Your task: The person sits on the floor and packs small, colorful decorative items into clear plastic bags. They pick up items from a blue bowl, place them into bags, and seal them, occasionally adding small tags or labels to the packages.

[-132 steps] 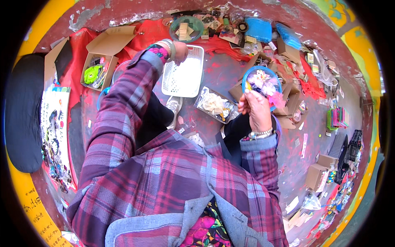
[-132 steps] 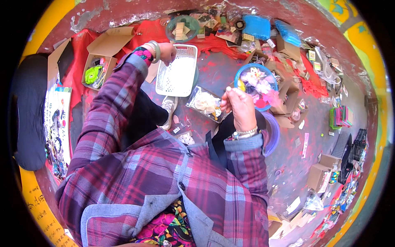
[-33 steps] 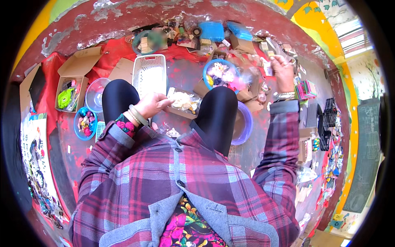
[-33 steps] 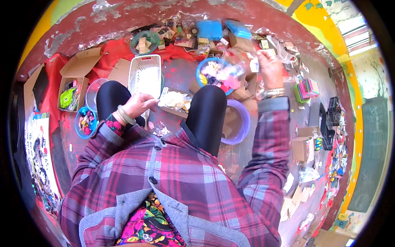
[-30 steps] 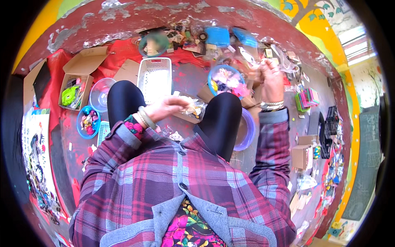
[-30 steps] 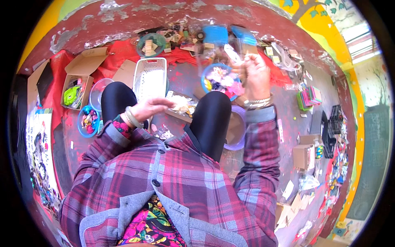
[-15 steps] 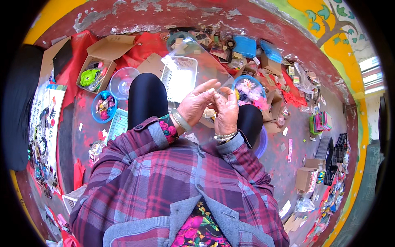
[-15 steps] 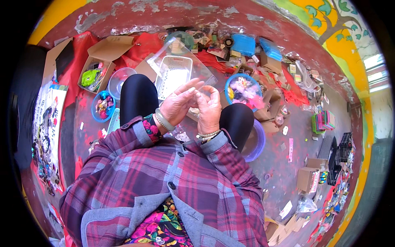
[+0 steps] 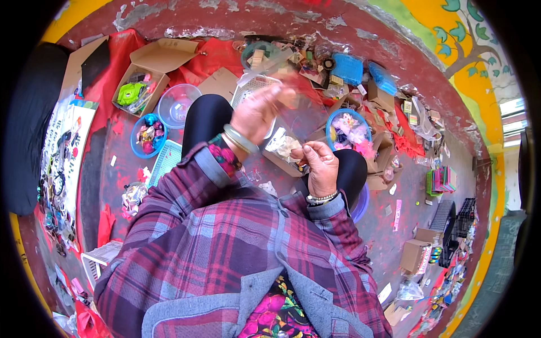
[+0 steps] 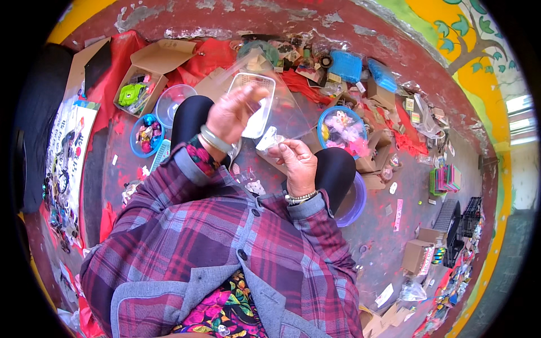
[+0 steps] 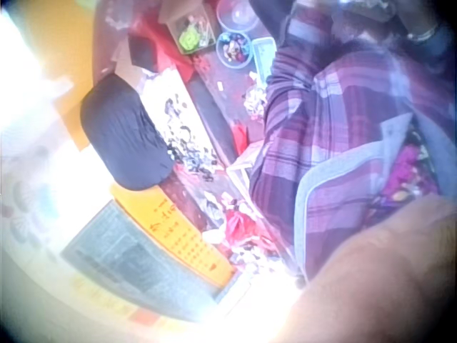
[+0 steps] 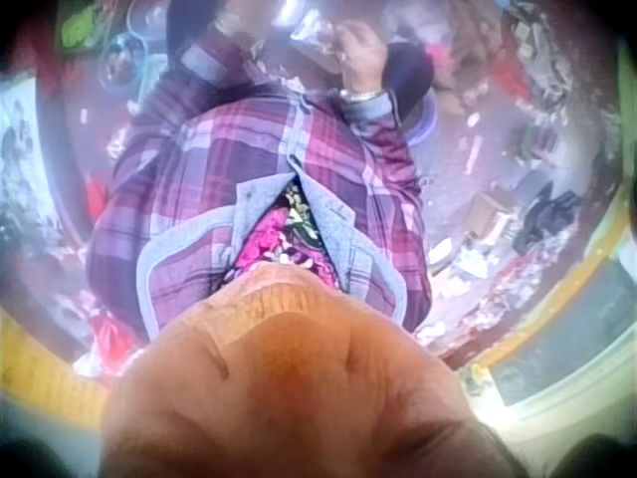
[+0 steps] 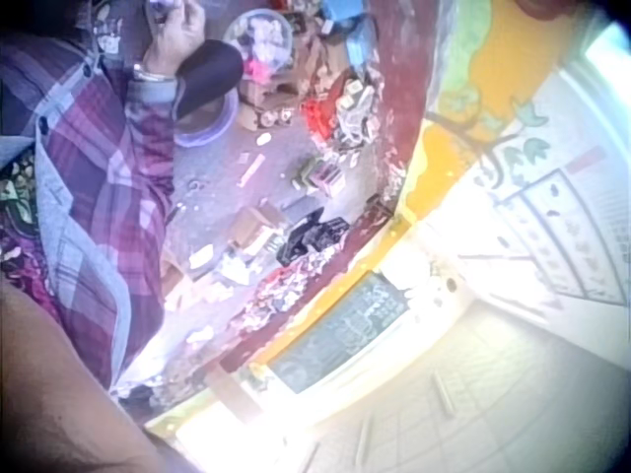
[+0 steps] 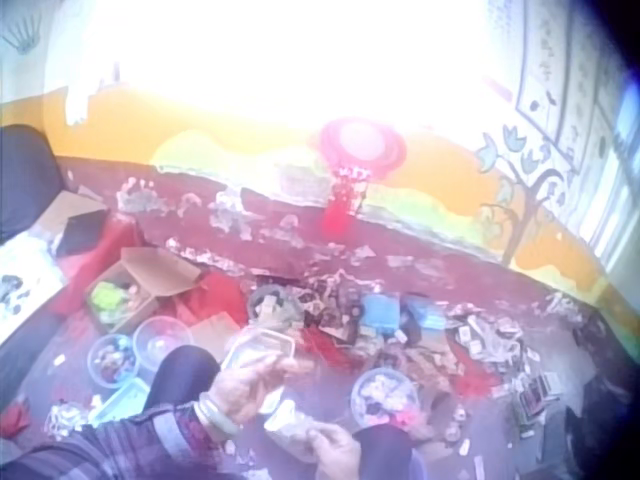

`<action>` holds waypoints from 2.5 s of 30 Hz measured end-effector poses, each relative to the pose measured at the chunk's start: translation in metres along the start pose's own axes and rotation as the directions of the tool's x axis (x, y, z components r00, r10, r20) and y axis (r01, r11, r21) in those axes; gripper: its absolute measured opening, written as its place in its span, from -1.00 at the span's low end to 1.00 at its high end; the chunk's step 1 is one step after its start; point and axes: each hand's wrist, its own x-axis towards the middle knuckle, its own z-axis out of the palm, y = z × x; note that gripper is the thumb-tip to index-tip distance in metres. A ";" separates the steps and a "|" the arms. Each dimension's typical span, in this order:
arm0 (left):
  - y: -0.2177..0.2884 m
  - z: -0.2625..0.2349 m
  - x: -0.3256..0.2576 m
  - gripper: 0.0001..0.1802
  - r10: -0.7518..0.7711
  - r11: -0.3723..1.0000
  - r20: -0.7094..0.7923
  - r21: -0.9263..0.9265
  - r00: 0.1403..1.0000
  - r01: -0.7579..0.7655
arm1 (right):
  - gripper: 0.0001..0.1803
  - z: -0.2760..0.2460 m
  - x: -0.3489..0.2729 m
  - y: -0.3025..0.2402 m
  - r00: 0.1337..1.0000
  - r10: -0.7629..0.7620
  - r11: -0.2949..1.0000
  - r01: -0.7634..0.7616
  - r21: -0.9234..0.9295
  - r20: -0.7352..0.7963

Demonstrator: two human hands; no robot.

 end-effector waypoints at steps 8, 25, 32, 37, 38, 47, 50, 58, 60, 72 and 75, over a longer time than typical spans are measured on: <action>0.153 -0.072 0.035 -0.62 0.427 0.853 -0.576 0.001 0.697 -0.522 | -0.89 -0.042 -0.009 0.006 0.984 0.095 0.968 -0.056 0.245 -0.152; 0.007 0.005 -0.009 -0.70 -0.222 0.973 -0.169 0.021 0.960 0.229 | -0.81 -0.023 -0.001 0.011 0.994 0.060 0.996 -0.054 0.069 -0.088; 0.017 -0.004 -0.005 -0.75 -0.024 0.980 -0.167 0.192 0.986 0.056 | -0.61 -0.048 0.000 -0.001 0.932 0.358 0.928 -0.350 -0.126 0.053; 0.017 0.005 -0.010 -0.75 0.020 0.847 -0.048 0.531 0.999 0.009 | -0.80 -0.047 -0.001 -0.039 0.998 -0.054 0.950 0.042 -0.309 -0.030; 0.015 0.008 -0.011 -0.75 0.002 0.803 -0.010 0.596 1.000 0.004 | -0.78 -0.043 0.000 -0.046 0.982 -0.188 0.898 0.160 -0.409 -0.031; 0.001 0.025 -0.030 -0.76 -0.252 0.610 0.193 0.793 0.948 0.001 | -0.72 -0.026 0.010 -0.069 0.935 -0.294 0.623 0.344 -0.703 0.197; 0.004 0.028 -0.032 -0.78 -0.324 0.579 0.114 0.809 0.939 0.102 | -0.85 -0.026 0.008 -0.061 0.980 -0.106 0.875 0.173 -0.452 0.171; 0.005 0.022 -0.033 -0.82 -0.423 0.673 0.085 0.697 0.902 0.249 | -0.88 -0.029 0.007 -0.055 0.982 0.042 0.962 0.011 -0.272 0.186; 0.002 0.019 -0.032 -0.83 -0.434 0.682 0.083 0.681 0.897 0.266 | -0.88 -0.029 0.007 -0.053 0.983 0.028 0.963 0.021 -0.268 0.180; 0.002 0.018 -0.033 -0.87 -0.411 0.660 0.052 0.706 0.910 0.257 | -0.84 -0.032 0.004 -0.055 0.971 0.087 0.962 -0.023 -0.273 0.224; 0.000 0.018 -0.033 -0.89 -0.393 0.669 0.065 0.705 0.917 0.237 | -0.85 -0.033 0.004 -0.052 0.971 0.060 0.948 0.018 -0.319 0.233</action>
